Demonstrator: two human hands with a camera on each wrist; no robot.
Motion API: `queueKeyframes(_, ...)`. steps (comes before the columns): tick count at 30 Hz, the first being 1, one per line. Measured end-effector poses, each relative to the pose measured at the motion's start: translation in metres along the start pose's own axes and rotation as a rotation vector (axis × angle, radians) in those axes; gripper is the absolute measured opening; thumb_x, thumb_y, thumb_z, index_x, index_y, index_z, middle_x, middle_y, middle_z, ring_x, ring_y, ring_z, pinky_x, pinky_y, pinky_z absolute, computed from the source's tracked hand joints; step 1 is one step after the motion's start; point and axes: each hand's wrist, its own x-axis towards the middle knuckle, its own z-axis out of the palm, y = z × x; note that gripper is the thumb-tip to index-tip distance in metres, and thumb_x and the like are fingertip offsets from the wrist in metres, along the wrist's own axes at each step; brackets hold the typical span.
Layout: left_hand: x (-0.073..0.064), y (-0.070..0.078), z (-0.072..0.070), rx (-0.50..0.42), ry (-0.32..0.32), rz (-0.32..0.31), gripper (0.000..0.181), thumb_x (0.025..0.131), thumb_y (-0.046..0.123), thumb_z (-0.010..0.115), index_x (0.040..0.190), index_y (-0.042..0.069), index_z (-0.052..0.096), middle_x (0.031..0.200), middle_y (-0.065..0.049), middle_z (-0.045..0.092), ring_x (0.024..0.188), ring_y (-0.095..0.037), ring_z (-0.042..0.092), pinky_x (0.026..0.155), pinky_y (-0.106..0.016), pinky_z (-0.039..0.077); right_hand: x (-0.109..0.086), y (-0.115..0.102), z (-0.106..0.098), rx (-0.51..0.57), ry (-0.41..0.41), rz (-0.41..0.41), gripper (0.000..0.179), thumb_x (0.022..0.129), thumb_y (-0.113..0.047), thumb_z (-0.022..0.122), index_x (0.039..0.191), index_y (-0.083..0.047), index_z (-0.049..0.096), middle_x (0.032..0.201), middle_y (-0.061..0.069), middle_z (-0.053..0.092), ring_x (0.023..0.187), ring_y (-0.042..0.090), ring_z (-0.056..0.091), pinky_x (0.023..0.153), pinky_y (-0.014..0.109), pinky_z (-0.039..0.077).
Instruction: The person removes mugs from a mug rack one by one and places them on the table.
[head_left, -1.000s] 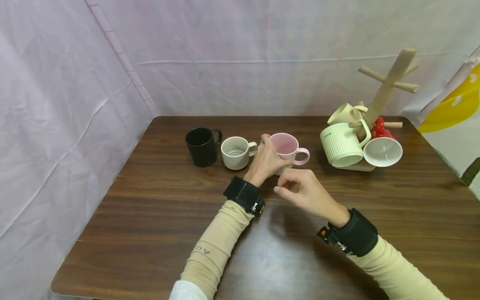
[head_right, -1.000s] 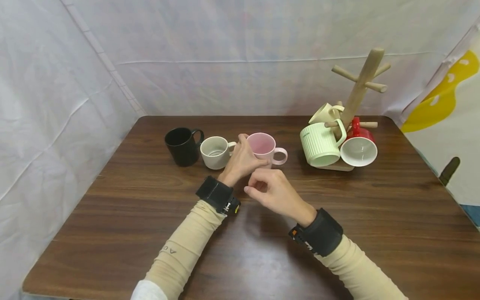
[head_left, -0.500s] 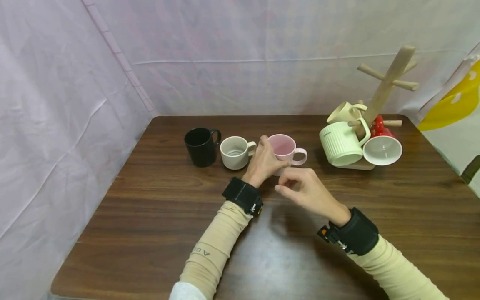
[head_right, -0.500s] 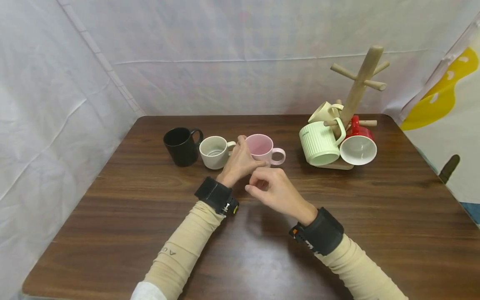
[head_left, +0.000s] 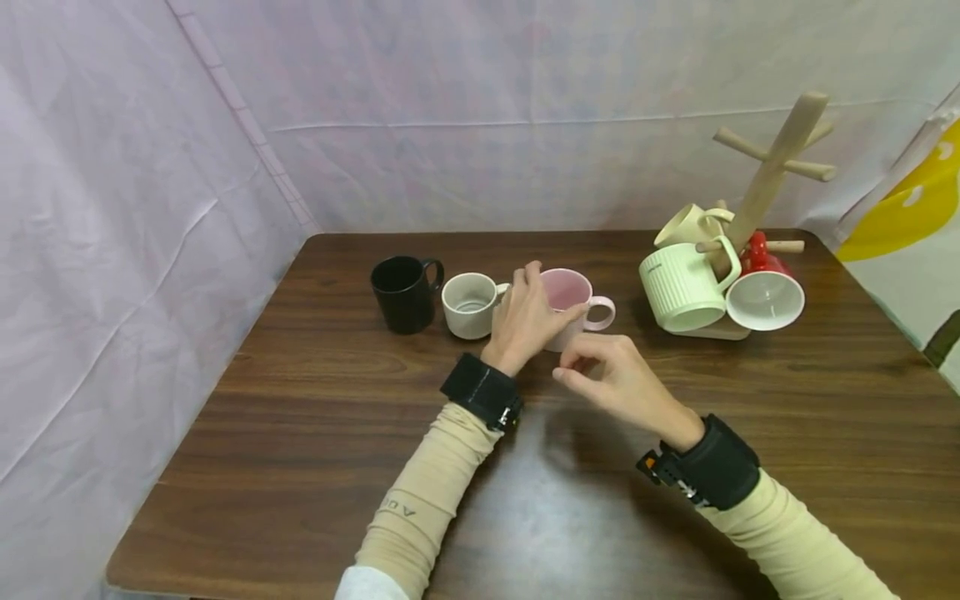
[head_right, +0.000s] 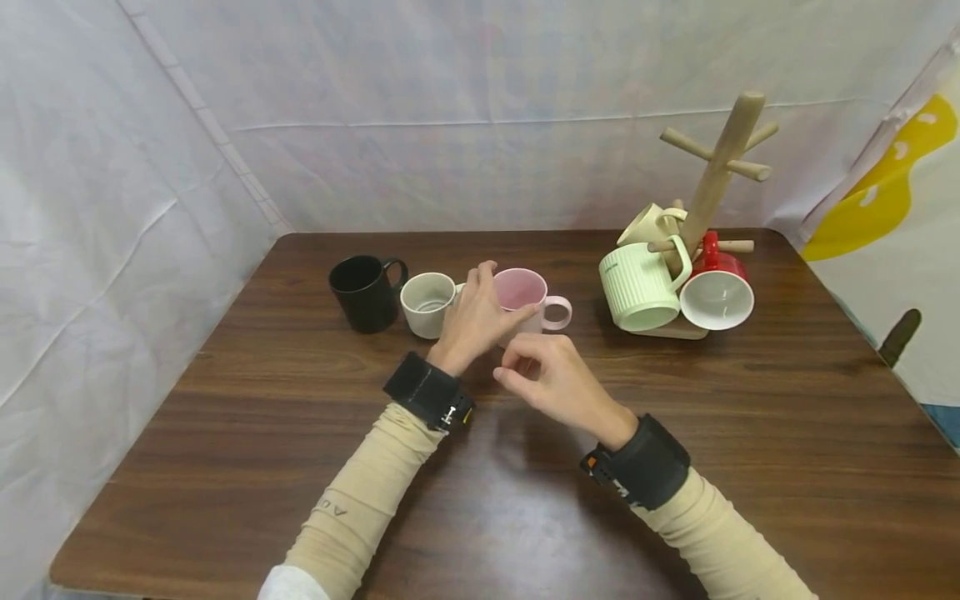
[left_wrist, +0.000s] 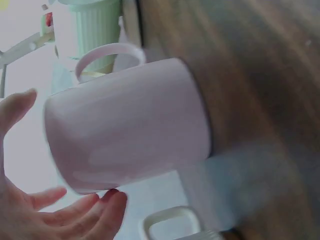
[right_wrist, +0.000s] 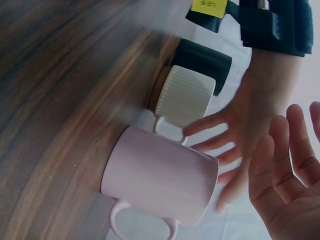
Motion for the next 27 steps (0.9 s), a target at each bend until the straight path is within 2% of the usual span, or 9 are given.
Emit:
queueKeyframes(2, 0.000, 0.001, -0.005, 0.023, 0.049, 0.046, 0.075, 0.086, 0.058, 0.074, 0.133, 0.004, 0.051, 0.117, -0.015, 0.059, 0.100, -0.031, 0.066, 0.076, -0.040, 0.056, 0.001, 0.000, -0.002, -0.004, 0.008, -0.006, 0.019, 0.081, 0.006, 0.072, 0.079, -0.012, 0.068, 0.075, -0.009, 0.065, 0.070, 0.007, 0.061, 0.062, 0.031, 0.053)
queueKeyframes(6, 0.000, 0.004, -0.015, 0.036, 0.135, 0.143, 0.050, 0.090, 0.043, 0.074, 0.121, 0.005, 0.064, 0.110, -0.012, 0.064, 0.097, -0.028, 0.065, 0.077, -0.039, 0.054, 0.002, -0.001, -0.007, 0.007, 0.028, -0.001, 0.020, 0.082, 0.008, 0.072, 0.078, -0.011, 0.068, 0.075, -0.008, 0.066, 0.069, 0.007, 0.061, 0.063, 0.024, 0.052)
queueKeyframes(10, -0.002, 0.006, -0.023, 0.024, 0.171, 0.241, 0.023, 0.093, 0.026, 0.070, 0.106, 0.008, 0.071, 0.098, -0.006, 0.069, 0.084, -0.021, 0.066, 0.069, -0.033, 0.053, 0.003, 0.000, -0.013, 0.011, 0.054, 0.015, 0.020, 0.083, 0.009, 0.072, 0.078, -0.010, 0.068, 0.074, -0.006, 0.066, 0.069, 0.007, 0.061, 0.064, 0.021, 0.050)
queueKeyframes(14, -0.004, 0.009, -0.030, 0.006, 0.165, 0.315, 0.010, 0.093, 0.017, 0.066, 0.097, 0.010, 0.072, 0.086, -0.001, 0.070, 0.069, -0.016, 0.063, 0.058, -0.030, 0.050, 0.003, 0.001, -0.018, -0.009, 0.075, 0.031, 0.018, 0.083, 0.009, 0.072, 0.080, -0.008, 0.068, 0.075, -0.005, 0.066, 0.071, 0.008, 0.062, 0.065, 0.022, 0.050)
queueKeyframes(19, -0.009, 0.013, -0.035, 0.005, 0.137, 0.371, 0.006, 0.093, 0.016, 0.066, 0.090, 0.013, 0.070, 0.076, 0.003, 0.064, 0.061, -0.013, 0.058, 0.051, -0.027, 0.045, 0.003, 0.003, -0.025, -0.019, 0.094, 0.061, 0.016, 0.084, 0.009, 0.072, 0.083, -0.006, 0.069, 0.077, -0.003, 0.066, 0.073, 0.008, 0.061, 0.067, 0.020, 0.048)
queueKeyframes(27, -0.013, 0.015, -0.034, -0.018, 0.105, 0.446, 0.008, 0.093, 0.014, 0.066, 0.095, 0.013, 0.074, 0.087, 0.004, 0.067, 0.063, -0.009, 0.058, 0.052, -0.022, 0.042, 0.003, 0.001, -0.033, -0.050, 0.126, 0.108, 0.012, 0.085, 0.008, 0.073, 0.086, -0.003, 0.070, 0.081, 0.000, 0.067, 0.075, 0.008, 0.060, 0.067, 0.021, 0.047)
